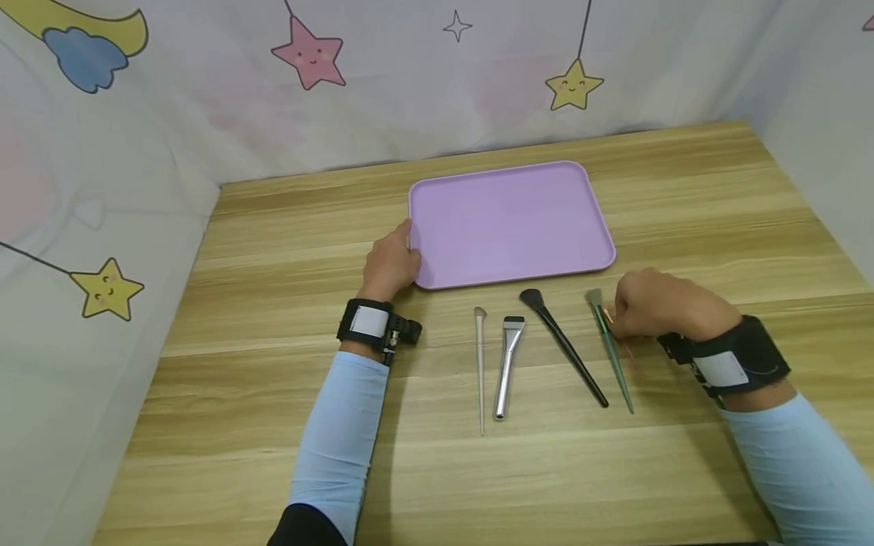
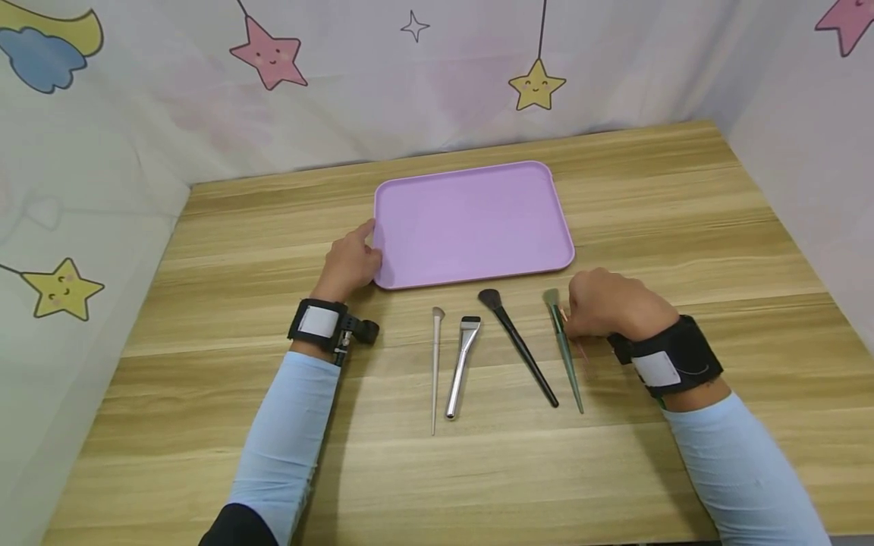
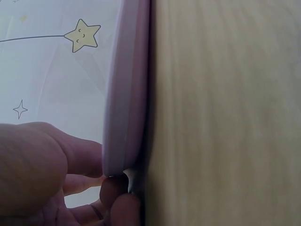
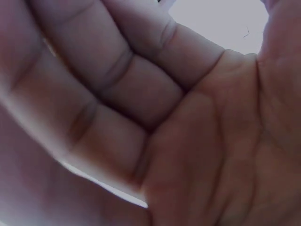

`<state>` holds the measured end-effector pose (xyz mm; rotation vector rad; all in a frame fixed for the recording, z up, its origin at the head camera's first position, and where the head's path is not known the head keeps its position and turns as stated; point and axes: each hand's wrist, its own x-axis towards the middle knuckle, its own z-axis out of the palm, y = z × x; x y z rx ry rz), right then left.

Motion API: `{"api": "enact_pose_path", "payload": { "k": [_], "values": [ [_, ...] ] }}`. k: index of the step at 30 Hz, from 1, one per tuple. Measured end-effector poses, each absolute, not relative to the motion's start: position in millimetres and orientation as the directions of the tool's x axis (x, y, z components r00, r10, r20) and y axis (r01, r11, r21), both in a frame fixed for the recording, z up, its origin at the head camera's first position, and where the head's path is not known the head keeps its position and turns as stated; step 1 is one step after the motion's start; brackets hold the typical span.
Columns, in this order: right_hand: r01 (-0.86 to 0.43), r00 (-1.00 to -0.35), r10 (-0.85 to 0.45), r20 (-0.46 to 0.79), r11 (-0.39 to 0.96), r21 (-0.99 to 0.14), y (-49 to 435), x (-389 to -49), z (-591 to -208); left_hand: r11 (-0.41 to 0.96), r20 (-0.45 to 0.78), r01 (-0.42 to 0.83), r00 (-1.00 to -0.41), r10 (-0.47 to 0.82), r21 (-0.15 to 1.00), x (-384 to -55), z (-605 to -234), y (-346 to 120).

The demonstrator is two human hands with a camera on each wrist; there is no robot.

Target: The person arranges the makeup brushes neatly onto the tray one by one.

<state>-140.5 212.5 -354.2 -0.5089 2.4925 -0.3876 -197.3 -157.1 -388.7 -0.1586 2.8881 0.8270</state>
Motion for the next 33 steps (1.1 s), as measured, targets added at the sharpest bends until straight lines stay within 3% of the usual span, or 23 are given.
{"api": "enact_pose_path", "payload": {
  "k": [7, 19, 33],
  "values": [
    [-0.27, -0.766, -0.452, -0.458, 0.872, -0.408, 216, -145, -357, 0.841, -0.159, -0.138, -0.985, -0.063, 0.524, -197, -388, -157],
    [-0.271, -0.847, -0.438, -0.301, 0.843, -0.464, 219, -149, -350, 0.84, -0.164, -0.141, -0.984, -0.063, 0.524, -197, -389, -157],
    [-0.282, -0.914, -0.374, -0.155, 0.862, -0.421, 217, -153, -349, 0.844, -0.167, -0.144, -0.984, -0.065, 0.517, -197, -387, -157]
  ]
}}
